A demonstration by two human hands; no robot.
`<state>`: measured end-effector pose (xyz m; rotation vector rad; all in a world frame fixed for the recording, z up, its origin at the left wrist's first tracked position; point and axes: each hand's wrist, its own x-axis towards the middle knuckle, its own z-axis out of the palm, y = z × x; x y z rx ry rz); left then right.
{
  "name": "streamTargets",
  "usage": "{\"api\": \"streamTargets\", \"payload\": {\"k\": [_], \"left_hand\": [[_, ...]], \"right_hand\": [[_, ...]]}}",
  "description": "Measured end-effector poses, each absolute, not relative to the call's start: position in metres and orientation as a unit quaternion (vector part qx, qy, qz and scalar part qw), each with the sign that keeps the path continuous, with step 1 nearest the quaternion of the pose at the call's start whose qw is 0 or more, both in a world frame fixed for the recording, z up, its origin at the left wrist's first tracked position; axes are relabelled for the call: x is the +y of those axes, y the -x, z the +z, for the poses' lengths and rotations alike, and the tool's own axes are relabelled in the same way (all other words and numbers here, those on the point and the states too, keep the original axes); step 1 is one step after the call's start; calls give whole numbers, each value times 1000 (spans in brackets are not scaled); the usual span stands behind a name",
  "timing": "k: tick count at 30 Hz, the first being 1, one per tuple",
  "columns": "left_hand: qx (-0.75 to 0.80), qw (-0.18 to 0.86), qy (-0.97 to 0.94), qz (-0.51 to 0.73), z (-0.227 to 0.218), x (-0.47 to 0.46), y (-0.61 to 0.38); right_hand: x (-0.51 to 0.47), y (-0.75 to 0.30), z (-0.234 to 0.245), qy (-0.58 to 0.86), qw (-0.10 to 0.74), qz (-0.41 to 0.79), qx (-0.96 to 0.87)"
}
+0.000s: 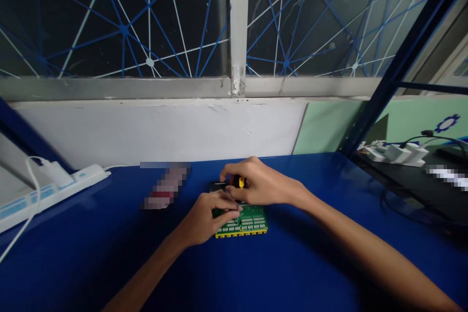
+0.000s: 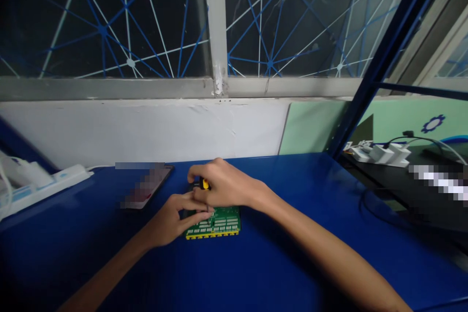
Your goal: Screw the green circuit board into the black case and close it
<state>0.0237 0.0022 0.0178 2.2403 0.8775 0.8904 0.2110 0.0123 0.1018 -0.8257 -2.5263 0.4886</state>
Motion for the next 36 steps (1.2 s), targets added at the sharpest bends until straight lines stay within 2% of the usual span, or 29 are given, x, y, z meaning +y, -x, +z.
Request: {"api": "streamTargets", "payload": {"k": [8, 28, 36], "left_hand": [[329, 293, -826, 351, 16, -2, -27], [338, 328, -816, 335, 12, -2, -28], [322, 294, -831, 346, 13, 0, -27]], "right_hand": [[10, -216, 105, 283, 230, 175, -915], [9, -214, 105, 284, 200, 165, -923], [2, -217, 112, 268, 190, 188, -925]]}}
